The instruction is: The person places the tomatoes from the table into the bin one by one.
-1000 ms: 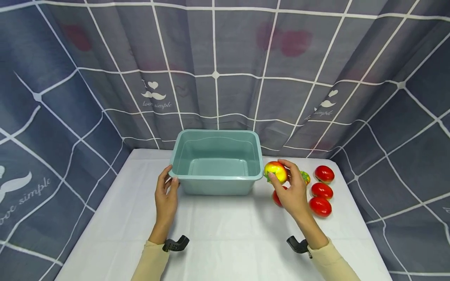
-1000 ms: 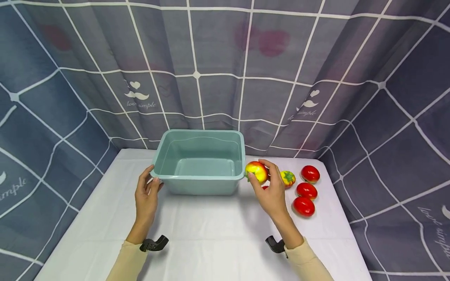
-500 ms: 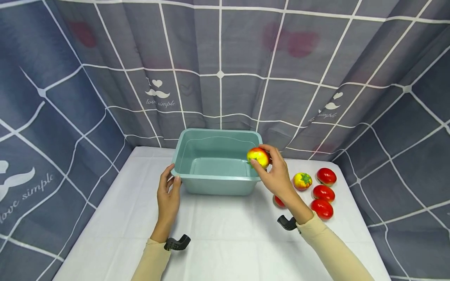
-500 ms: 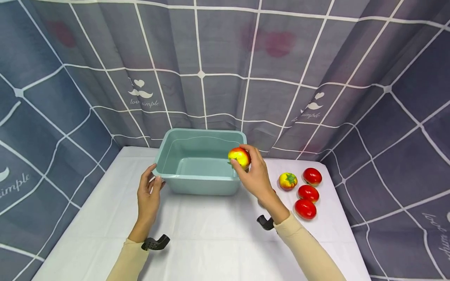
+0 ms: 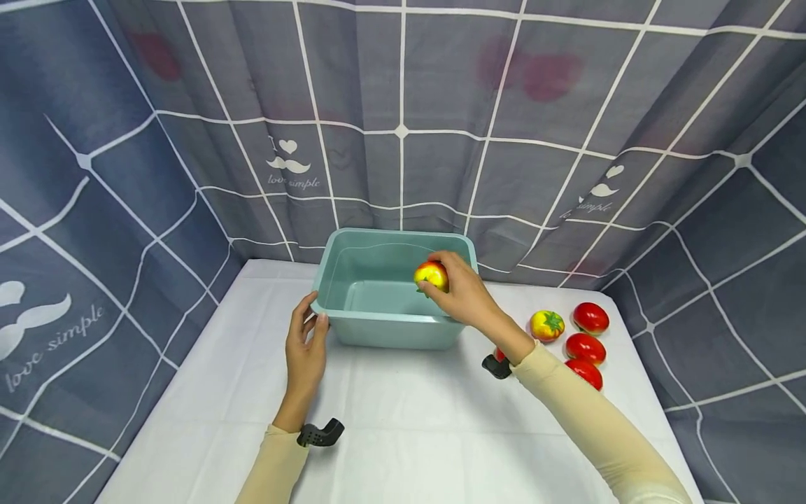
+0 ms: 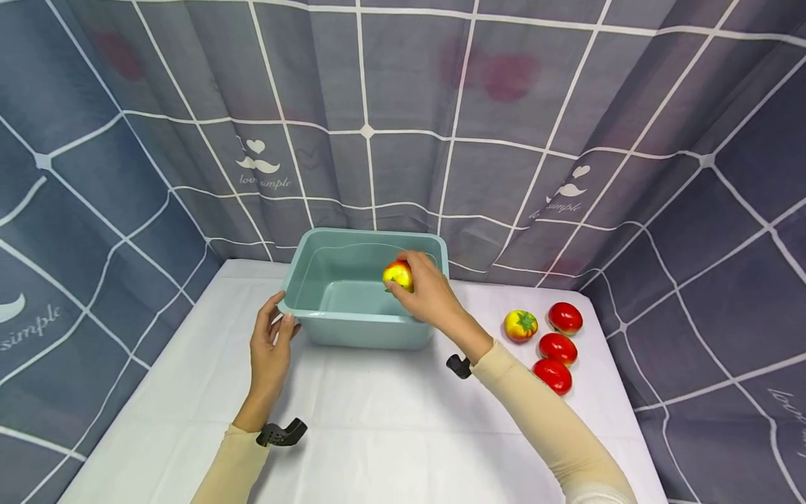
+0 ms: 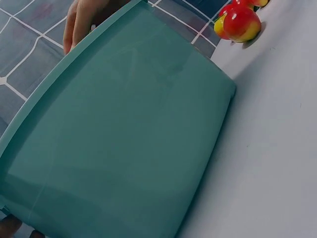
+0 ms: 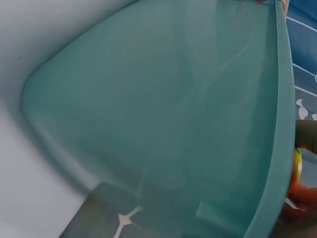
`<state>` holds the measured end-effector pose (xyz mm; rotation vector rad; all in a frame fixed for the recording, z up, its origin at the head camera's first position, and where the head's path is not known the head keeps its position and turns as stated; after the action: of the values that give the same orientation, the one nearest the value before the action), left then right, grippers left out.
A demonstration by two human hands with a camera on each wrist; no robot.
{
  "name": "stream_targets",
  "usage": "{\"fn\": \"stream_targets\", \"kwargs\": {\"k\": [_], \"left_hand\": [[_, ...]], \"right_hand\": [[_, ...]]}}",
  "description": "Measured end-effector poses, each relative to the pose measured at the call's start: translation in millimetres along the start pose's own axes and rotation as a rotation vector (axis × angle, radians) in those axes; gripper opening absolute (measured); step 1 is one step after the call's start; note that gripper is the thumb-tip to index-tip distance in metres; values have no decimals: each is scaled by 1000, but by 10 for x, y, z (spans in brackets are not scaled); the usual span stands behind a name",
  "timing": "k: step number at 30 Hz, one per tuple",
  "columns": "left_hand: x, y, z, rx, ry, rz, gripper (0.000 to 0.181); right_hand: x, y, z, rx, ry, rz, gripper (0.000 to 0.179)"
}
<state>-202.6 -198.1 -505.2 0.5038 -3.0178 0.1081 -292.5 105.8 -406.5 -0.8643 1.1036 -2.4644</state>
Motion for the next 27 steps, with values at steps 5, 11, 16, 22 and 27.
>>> {"fn": "stream_targets", "kwargs": {"k": [5,11,16,22,27], "left_hand": [[-14,-8,-14,12,-1,-5,48],[-13,7,-30,-4,4,0,48],[-15,33,-28,6,-6,3,48],[-30,29,-18,24,-22,-7,47],[-17,-1,-14,22,-19,-22,47]], "right_hand": [[133,98,40,-6,-17,26,50],[241,163,82,-10,-4,52,52],[271,161,76,-10,19,41,53],[268,169,68,7,0,24,54],[234,151,70,48,3,3,57]]}}
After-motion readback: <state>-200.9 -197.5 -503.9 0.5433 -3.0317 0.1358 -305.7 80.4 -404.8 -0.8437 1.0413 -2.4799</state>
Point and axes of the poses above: each hand's wrist, its own x-axis towards the middle knuckle, its own y-axis out of the palm, z = x × y, the point moved 4 cm from there along x, towards the middle knuckle, and after that the axes turned 12 degrees about -y, right-handed, at the moved point
